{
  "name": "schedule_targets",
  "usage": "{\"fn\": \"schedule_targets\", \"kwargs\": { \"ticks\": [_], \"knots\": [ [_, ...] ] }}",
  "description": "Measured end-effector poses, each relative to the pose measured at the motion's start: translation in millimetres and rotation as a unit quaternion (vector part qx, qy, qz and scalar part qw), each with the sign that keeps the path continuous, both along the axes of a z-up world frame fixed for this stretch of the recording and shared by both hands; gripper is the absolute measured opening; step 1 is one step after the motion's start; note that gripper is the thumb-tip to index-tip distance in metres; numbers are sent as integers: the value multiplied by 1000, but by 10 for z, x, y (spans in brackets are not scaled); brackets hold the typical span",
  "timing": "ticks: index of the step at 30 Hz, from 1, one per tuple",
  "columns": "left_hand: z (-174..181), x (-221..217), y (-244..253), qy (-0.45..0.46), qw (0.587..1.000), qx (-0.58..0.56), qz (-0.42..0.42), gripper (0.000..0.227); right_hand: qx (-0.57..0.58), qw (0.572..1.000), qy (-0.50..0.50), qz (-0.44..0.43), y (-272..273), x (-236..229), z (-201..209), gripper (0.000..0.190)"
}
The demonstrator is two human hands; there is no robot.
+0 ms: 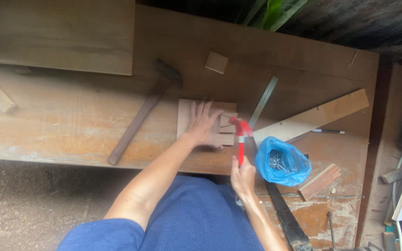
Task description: The person places nails on a small wooden board and hammers them in one by one. They repeatedly reposition the board and continue driving nails until the board is fully fastened.
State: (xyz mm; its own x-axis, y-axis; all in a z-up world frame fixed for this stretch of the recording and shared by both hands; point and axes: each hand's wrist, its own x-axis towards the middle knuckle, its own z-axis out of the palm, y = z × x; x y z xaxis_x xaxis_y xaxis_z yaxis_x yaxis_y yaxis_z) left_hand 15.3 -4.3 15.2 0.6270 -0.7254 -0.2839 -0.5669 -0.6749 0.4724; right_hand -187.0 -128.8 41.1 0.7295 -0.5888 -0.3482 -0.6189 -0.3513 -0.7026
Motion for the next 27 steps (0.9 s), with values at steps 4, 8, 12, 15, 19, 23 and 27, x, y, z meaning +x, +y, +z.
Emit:
{"fn": "schedule_targets", "kwargs": {
  "ticks": [4,8,12,15,19,23,27],
  "knots": [
    [158,123,-73,-47,997,19,-53,143,22,996,-67,-47,-116,-54,158,24],
    [352,224,-76,62,997,43,-36,134,238,949,-105,-177,-167,-81,322,24],
    [359,458,-32,258,966,-22,-10,119,316,900,-166,-249,-209,-114,393,25],
    [253,621,2,525,836,-161,14,111,344,884,-176,-263,-225,-58,448,26],
    [179,573,54,521,825,-215,48,103,346,885,-180,-255,-213,45,513,28],
    [335,465,27,438,868,-223,73,109,363,881,-176,-248,-149,125,519,27],
    [599,391,-45,217,968,-120,39,115,379,865,-155,-290,-128,253,459,25]
  ]
}}
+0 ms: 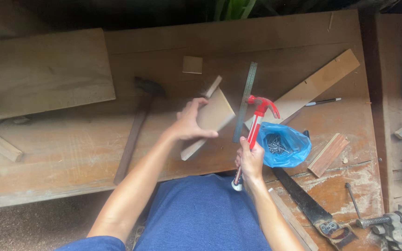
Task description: The person places nails on a small wooden board and hammers them in one by one. They repeatedly reposition the board and continue driving nails until the board is fully fastened.
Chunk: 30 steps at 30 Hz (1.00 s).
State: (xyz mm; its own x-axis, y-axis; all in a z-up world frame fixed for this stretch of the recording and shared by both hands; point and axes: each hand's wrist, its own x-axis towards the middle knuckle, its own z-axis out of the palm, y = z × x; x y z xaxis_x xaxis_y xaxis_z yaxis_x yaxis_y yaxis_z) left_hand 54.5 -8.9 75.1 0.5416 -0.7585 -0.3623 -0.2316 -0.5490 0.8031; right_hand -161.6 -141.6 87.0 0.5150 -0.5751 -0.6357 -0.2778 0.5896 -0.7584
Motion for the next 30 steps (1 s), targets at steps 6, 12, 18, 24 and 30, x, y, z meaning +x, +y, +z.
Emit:
{"fn": "schedule_targets", "kwargs": {
  "ticks": [6,12,18,24,30],
  "knots": [
    [-6,-163,9,-217,969,109,-50,122,-24,999,21,-5,-112,50,-244,22],
    [-351,-307,102,-220,957,154,-109,126,-28,996,80,12,-231,71,-473,21],
    [-599,46,-114,-122,982,100,104,84,-17,993,113,11,-247,118,-608,18],
    [-777,936,-800,-108,971,83,195,60,-10,991,132,31,-277,161,-688,19],
    [-921,1090,-1173,-157,964,52,207,44,-4,989,143,27,-334,176,-751,19]
  ]
}}
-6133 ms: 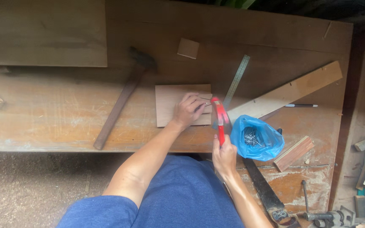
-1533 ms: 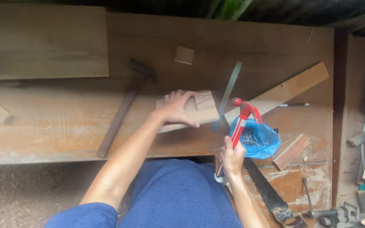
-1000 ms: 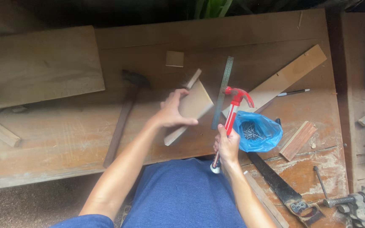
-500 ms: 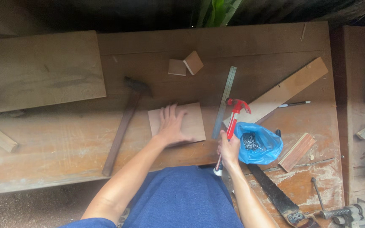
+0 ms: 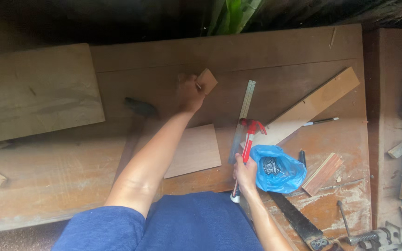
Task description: The person places nails on a small wooden board and hammers them in one by one. They repeatedly reposition the board and continue driving nails until the board is fully fastened.
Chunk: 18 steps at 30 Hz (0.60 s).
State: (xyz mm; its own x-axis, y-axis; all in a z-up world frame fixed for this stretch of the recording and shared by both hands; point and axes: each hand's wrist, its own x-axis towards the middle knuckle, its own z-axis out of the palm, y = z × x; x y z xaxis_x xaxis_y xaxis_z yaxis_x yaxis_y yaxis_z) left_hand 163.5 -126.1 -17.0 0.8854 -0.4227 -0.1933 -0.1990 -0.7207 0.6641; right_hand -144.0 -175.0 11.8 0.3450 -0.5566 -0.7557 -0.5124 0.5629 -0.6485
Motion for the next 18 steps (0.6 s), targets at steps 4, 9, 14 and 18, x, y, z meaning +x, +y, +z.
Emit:
{"fn": "schedule_targets", "kwargs": {
  "ticks": [4,9,14,18],
  "knots": [
    [15,-423,321,62,994,-36,-86,37,5,1000,-9,0,-24,15,-10,17],
    [84,-1259,1060,-153,954,-127,-224,30,5,999,-31,18,-21,-13,-39,16],
    [107,-1496,1399,-87,953,-133,-257,52,-4,997,-47,59,69,-79,-159,17],
    [135,-1532,1379,-86,977,-109,-160,87,-29,995,-33,86,121,-222,-260,18]
  ]
}}
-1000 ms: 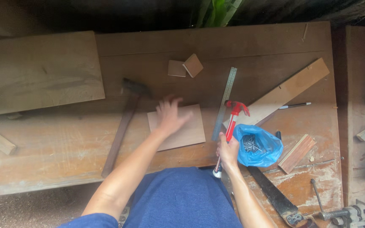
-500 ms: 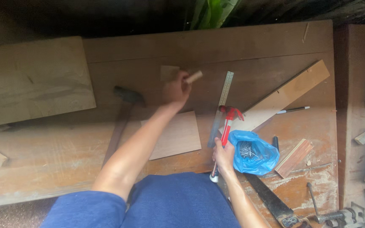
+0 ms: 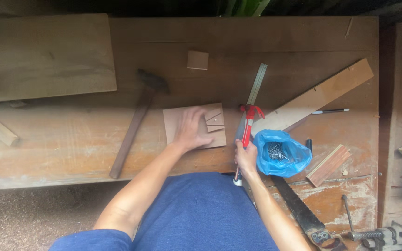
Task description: The person places nails on a small wooden board and hammers them in one by one. They repeatedly reposition the board and continue driving nails until the board is fully fastened.
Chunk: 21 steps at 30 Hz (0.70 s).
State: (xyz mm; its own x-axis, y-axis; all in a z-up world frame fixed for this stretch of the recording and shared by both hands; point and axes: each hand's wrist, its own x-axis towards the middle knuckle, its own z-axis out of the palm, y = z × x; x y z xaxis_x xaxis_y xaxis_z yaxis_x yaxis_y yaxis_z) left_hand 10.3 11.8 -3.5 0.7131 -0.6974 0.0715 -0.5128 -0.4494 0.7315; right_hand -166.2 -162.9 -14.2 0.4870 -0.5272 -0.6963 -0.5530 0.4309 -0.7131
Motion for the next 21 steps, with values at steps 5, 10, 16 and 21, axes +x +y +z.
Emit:
{"fn": "schedule_targets", "kwargs": {
  "ticks": [5,10,16,21],
  "knots": [
    [37,11,-51,-7,997,78,20,82,2,1000,-24,10,-46,-39,-122,19],
    [81,32,-79,-19,994,112,3,79,34,999,-22,-7,-145,-26,-187,18],
    [132,22,-58,-18,995,94,11,75,81,996,-24,-37,-170,0,-157,20],
    [90,15,-25,-22,995,97,-4,74,77,996,-33,-40,-146,-22,-178,22]
  ]
}}
